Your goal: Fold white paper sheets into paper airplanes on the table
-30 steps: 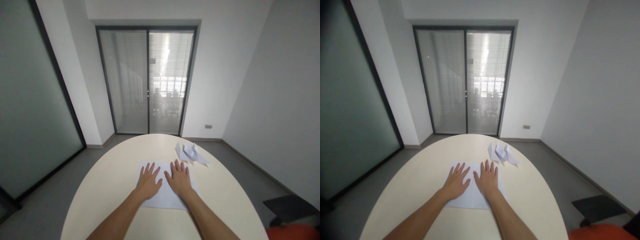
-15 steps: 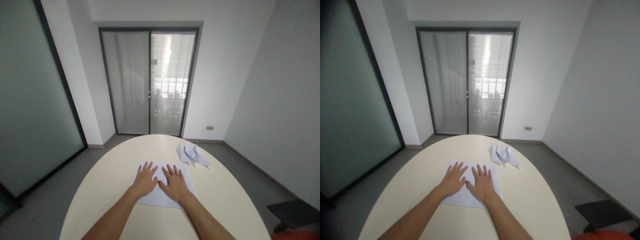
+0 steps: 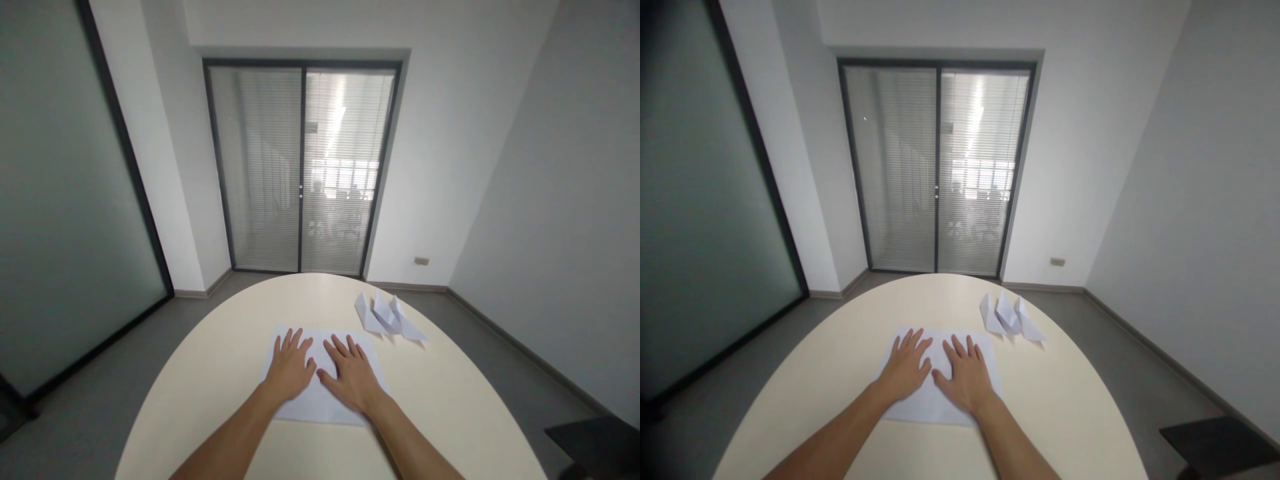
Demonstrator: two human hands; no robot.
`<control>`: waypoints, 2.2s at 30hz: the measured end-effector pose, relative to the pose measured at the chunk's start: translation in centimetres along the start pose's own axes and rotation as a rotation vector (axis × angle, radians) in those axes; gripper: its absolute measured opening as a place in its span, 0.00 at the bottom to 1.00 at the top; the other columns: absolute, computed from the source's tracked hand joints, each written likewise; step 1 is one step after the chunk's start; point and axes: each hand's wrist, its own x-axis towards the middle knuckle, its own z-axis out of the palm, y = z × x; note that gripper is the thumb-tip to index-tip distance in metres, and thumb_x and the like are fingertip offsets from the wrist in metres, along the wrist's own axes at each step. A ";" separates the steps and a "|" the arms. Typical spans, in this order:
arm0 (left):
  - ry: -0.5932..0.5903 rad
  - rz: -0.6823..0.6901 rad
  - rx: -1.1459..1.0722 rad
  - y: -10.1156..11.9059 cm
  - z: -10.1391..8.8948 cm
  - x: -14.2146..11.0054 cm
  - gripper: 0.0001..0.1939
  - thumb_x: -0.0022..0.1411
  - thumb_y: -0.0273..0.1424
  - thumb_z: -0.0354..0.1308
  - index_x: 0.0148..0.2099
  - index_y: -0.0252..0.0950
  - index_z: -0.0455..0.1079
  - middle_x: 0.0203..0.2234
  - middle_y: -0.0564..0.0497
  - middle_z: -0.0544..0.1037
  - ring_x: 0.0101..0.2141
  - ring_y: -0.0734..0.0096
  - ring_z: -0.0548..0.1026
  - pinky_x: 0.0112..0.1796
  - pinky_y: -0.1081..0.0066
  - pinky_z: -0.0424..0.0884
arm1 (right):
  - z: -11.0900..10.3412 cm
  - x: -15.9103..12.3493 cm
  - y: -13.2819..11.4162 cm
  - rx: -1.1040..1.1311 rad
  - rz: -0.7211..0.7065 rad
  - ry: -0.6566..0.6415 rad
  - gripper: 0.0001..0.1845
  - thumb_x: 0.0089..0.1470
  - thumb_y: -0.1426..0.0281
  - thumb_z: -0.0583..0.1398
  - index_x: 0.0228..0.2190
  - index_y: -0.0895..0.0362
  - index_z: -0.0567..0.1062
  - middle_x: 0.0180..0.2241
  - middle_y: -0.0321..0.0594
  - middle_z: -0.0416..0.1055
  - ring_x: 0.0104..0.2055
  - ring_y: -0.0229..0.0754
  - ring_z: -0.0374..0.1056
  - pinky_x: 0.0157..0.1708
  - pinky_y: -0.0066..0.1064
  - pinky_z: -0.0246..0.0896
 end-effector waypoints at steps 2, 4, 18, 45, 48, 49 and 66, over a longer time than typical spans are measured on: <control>-0.001 -0.001 0.002 0.0 0.0 0.1 0.28 0.67 0.39 0.45 0.67 0.44 0.60 0.68 0.47 0.56 0.68 0.50 0.48 0.65 0.45 0.43 | 0.0 0.1 0.0 0.000 -0.004 0.002 0.40 0.58 0.45 0.51 0.67 0.49 0.56 0.70 0.39 0.46 0.72 0.62 0.33 0.67 0.51 0.31; -0.003 -0.002 0.004 0.1 0.0 0.2 0.28 0.67 0.40 0.45 0.68 0.44 0.59 0.68 0.47 0.55 0.68 0.50 0.48 0.65 0.45 0.43 | 0.0 0.2 0.0 0.003 -0.004 -0.001 0.40 0.58 0.45 0.51 0.67 0.49 0.56 0.70 0.39 0.46 0.72 0.62 0.33 0.67 0.52 0.31; -0.018 -0.014 0.016 0.5 -0.3 0.3 0.29 0.67 0.41 0.45 0.69 0.45 0.57 0.68 0.47 0.55 0.68 0.49 0.48 0.64 0.43 0.43 | 0.2 0.2 0.1 -0.001 0.008 0.028 0.40 0.58 0.44 0.52 0.66 0.48 0.57 0.70 0.45 0.45 0.72 0.62 0.35 0.67 0.52 0.32; -0.027 0.010 0.003 0.2 -0.3 -1.3 0.29 0.68 0.43 0.45 0.69 0.45 0.56 0.69 0.47 0.54 0.68 0.50 0.47 0.65 0.46 0.42 | 0.4 -1.3 -0.5 -0.021 0.004 0.002 0.41 0.59 0.44 0.51 0.67 0.49 0.55 0.70 0.44 0.44 0.72 0.60 0.34 0.67 0.51 0.30; -0.046 0.015 0.014 0.2 -0.5 -1.4 0.30 0.68 0.43 0.44 0.70 0.45 0.55 0.70 0.46 0.52 0.68 0.49 0.47 0.65 0.45 0.42 | 0.4 -1.3 -0.1 -0.014 -0.012 -0.004 0.41 0.59 0.43 0.50 0.67 0.48 0.56 0.70 0.42 0.44 0.72 0.60 0.34 0.67 0.51 0.31; -0.052 0.014 0.016 0.3 -0.6 -1.4 0.30 0.69 0.43 0.44 0.70 0.45 0.54 0.70 0.46 0.52 0.68 0.49 0.47 0.65 0.45 0.42 | 0.3 -1.2 0.2 -0.013 -0.013 -0.004 0.41 0.59 0.42 0.49 0.67 0.48 0.56 0.70 0.42 0.44 0.72 0.60 0.35 0.67 0.51 0.31; -0.079 0.085 0.001 0.6 -0.6 -1.0 0.29 0.70 0.43 0.42 0.70 0.45 0.54 0.70 0.48 0.51 0.69 0.50 0.46 0.65 0.47 0.44 | 0.5 -0.5 0.5 -0.003 -0.032 0.001 0.41 0.62 0.43 0.43 0.67 0.53 0.55 0.70 0.44 0.43 0.72 0.55 0.37 0.67 0.49 0.31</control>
